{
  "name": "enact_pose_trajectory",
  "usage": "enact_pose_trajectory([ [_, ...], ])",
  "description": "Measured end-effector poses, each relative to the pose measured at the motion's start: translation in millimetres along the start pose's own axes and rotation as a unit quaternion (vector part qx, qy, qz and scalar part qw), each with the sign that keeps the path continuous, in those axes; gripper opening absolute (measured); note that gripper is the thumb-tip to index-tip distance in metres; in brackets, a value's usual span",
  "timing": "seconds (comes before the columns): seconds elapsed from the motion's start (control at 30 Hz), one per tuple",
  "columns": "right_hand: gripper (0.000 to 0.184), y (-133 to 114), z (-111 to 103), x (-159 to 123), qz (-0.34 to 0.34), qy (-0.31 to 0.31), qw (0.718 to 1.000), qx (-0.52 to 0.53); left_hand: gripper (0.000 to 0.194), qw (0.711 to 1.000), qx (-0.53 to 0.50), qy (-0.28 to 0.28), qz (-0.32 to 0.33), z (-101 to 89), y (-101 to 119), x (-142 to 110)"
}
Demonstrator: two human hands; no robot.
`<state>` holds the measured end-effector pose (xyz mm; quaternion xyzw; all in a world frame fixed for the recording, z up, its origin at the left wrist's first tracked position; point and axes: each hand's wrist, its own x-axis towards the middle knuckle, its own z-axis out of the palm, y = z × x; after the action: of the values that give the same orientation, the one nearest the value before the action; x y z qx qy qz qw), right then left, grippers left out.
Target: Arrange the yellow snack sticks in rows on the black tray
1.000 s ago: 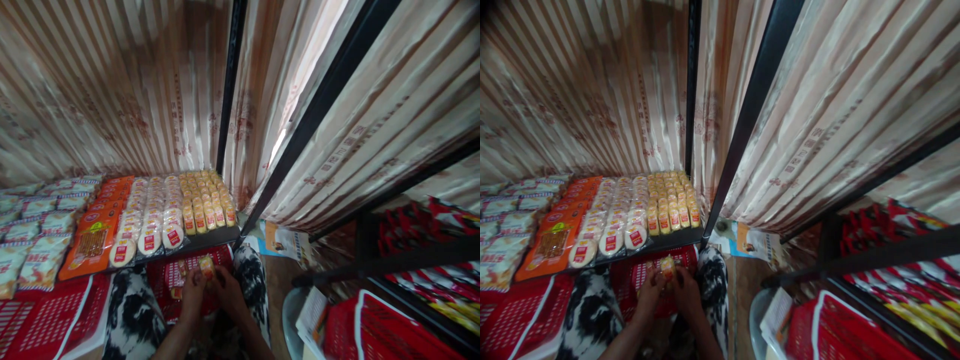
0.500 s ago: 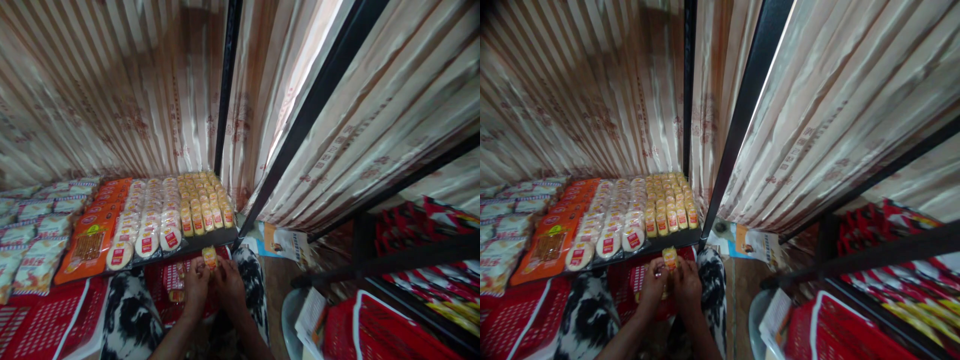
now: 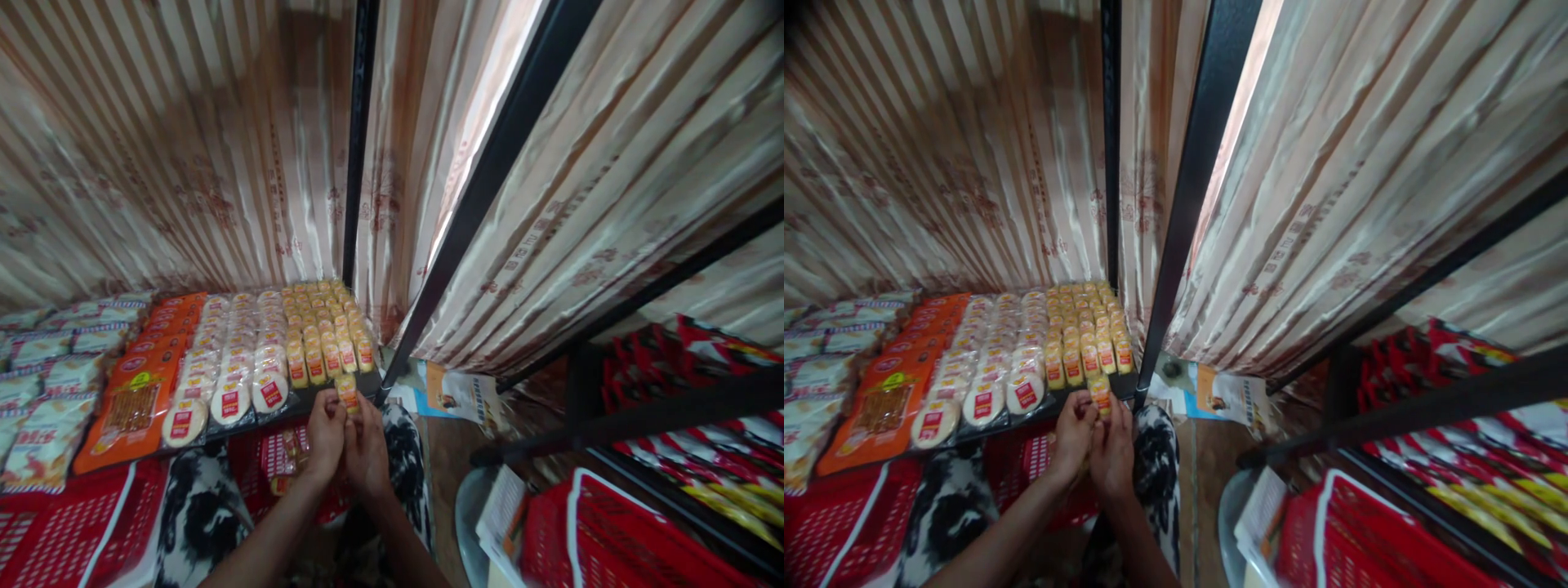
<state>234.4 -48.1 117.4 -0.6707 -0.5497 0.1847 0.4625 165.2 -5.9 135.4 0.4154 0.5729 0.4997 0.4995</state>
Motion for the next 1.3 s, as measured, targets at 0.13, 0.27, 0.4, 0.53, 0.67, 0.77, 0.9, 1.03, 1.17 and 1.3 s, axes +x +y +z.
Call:
enact_pose_trajectory([
  [0.13, 0.046, 1, 3, 5, 0.011, 0.014, 1.0, 0.001, 0.016, 1.0, -0.011, -0.01, 0.001, 7.4, 4, 8],
  [0.27, 0.046, -1, 7, 11, 0.011, 0.014, 1.0, 0.007, 0.012, 0.999, 0.029, 0.0, 0.014, 12.3, 8, 16],
  [0.4, 0.049, -1, 7, 18, 0.018, 0.008, 1.0, 0.024, 0.01, 0.999, 0.045, -0.006, 0.022, 16.9, 10, 24],
  [0.53, 0.051, 1, 8, 27, 0.019, 0.012, 0.999, 0.032, 0.008, 0.996, 0.088, 0.013, 0.026, 21.4, 19, 28],
  [0.67, 0.053, 5, 11, 34, 0.02, 0.024, 0.999, 0.029, 0.01, 0.99, 0.137, 0.013, 0.037, 24.0, 24, 30],
  [0.77, 0.055, 8, 13, 38, 0.024, 0.02, 0.999, 0.034, 0.016, 0.987, 0.157, 0.012, 0.041, 24.6, 21, 32],
  [0.9, 0.053, 12, 16, 42, 0.022, 0.015, 0.999, 0.033, 0.022, 0.987, 0.157, 0.003, 0.038, 24.6, 17, 34],
  [1.03, 0.053, 14, 18, 44, 0.022, 0.009, 1.0, 0.02, 0.023, 0.984, 0.173, 0.006, 0.042, 24.4, 19, 36],
  [1.17, 0.052, 15, 18, 45, 0.02, -0.002, 1.0, 0.008, 0.026, 0.979, 0.198, 0.0, 0.055, 23.6, 19, 37],
  [1.3, 0.05, 16, 18, 45, 0.019, -0.008, 1.0, 0.003, 0.028, 0.978, 0.197, 0.01, 0.061, 23.2, 16, 37],
])
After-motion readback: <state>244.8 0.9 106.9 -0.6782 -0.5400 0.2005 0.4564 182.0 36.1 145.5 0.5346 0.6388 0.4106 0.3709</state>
